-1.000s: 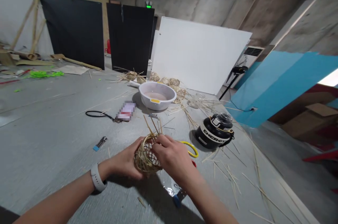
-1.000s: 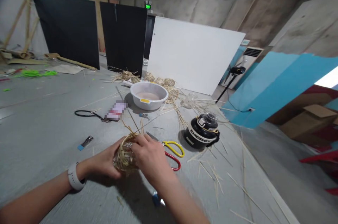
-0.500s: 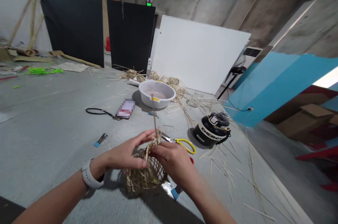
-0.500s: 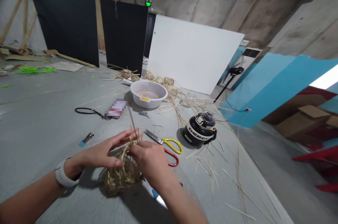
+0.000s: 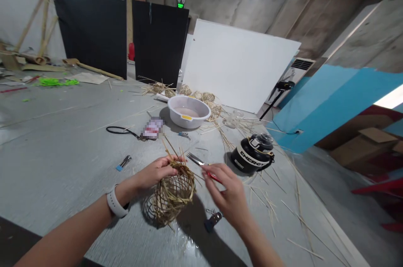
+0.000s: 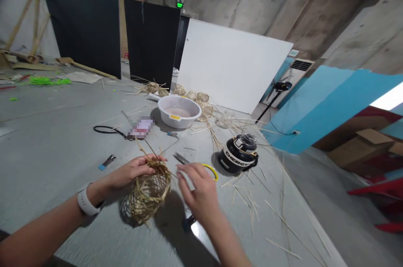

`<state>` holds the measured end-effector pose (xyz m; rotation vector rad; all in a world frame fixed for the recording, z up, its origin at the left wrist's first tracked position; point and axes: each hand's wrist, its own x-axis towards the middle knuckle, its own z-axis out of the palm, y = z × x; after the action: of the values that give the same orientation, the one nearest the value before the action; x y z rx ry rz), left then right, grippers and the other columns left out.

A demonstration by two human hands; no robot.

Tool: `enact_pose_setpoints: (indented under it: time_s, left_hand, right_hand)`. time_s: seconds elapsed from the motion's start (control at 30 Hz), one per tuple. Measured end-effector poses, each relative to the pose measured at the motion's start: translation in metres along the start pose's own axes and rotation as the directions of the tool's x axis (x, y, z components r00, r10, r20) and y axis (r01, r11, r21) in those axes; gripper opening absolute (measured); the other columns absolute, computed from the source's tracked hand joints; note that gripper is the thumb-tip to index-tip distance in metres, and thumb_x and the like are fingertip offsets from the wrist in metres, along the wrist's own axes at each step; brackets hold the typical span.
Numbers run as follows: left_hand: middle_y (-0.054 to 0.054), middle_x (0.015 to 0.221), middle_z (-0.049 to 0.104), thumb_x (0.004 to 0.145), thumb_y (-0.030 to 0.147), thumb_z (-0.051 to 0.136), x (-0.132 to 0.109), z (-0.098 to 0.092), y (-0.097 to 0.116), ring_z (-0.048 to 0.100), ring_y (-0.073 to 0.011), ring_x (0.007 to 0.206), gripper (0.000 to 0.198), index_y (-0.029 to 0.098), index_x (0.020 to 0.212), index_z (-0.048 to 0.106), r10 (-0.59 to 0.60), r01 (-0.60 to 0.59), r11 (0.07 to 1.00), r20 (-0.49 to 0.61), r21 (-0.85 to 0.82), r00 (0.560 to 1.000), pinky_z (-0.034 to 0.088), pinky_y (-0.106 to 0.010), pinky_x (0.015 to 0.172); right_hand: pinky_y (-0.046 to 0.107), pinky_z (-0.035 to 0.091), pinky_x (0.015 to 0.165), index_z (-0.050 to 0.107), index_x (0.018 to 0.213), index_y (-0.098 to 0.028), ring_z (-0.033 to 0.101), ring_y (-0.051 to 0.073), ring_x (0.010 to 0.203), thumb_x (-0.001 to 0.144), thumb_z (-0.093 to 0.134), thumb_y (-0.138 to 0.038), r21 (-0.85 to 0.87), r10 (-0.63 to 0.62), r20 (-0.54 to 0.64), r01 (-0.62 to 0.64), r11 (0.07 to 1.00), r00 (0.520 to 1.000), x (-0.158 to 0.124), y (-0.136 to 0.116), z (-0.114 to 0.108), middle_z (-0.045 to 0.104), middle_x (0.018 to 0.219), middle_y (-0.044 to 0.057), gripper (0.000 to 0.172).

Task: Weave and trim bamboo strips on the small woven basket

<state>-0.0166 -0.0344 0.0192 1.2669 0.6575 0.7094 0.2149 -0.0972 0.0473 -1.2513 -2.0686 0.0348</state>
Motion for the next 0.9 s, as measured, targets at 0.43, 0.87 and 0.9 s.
enact_pose_setpoints:
  time_s: [0.43,0.87,0.9]
  left_hand:
    - [-0.01,0.106,0.073,0.08,0.032,0.062,-0.003,0.005,-0.002,0.065,-0.0252,0.102,0.031,0.015,0.105,0.067,0.012,-0.019,0.996,-0.08,-0.09,0.997,0.045,-0.038,0.094]
    - [-0.008,0.099,0.075,0.077,0.034,0.069,-0.003,0.009,-0.001,0.067,-0.0227,0.093,0.033,0.015,0.104,0.069,-0.013,0.003,0.993,-0.084,-0.118,0.996,0.047,-0.034,0.087]
    - [-0.008,0.096,0.075,0.076,0.034,0.07,-0.003,0.01,-0.001,0.067,-0.0219,0.09,0.035,0.016,0.105,0.066,-0.011,-0.001,0.992,-0.094,-0.129,0.996,0.047,-0.034,0.083]
  right_hand:
    - [0.032,0.042,0.076,0.062,0.113,-0.012,0.062,0.027,0.098,0.082,0.057,-0.03,-0.481,0.508,0.437,-0.285,0.829,0.742,-0.008,0.066,-0.01,0.062,0.109,0.014,0.035]
    - [0.03,0.044,0.069,0.068,0.089,-0.015,0.061,0.02,0.077,0.084,0.057,-0.033,-0.113,0.439,0.297,-0.426,0.898,0.848,-0.001,0.064,-0.001,0.068,0.088,0.008,0.022]
    - [0.03,0.046,0.068,0.069,0.088,-0.016,0.061,0.019,0.075,0.087,0.055,-0.038,0.055,0.413,0.273,-0.443,0.895,0.869,0.004,0.056,-0.002,0.068,0.085,0.007,0.027]
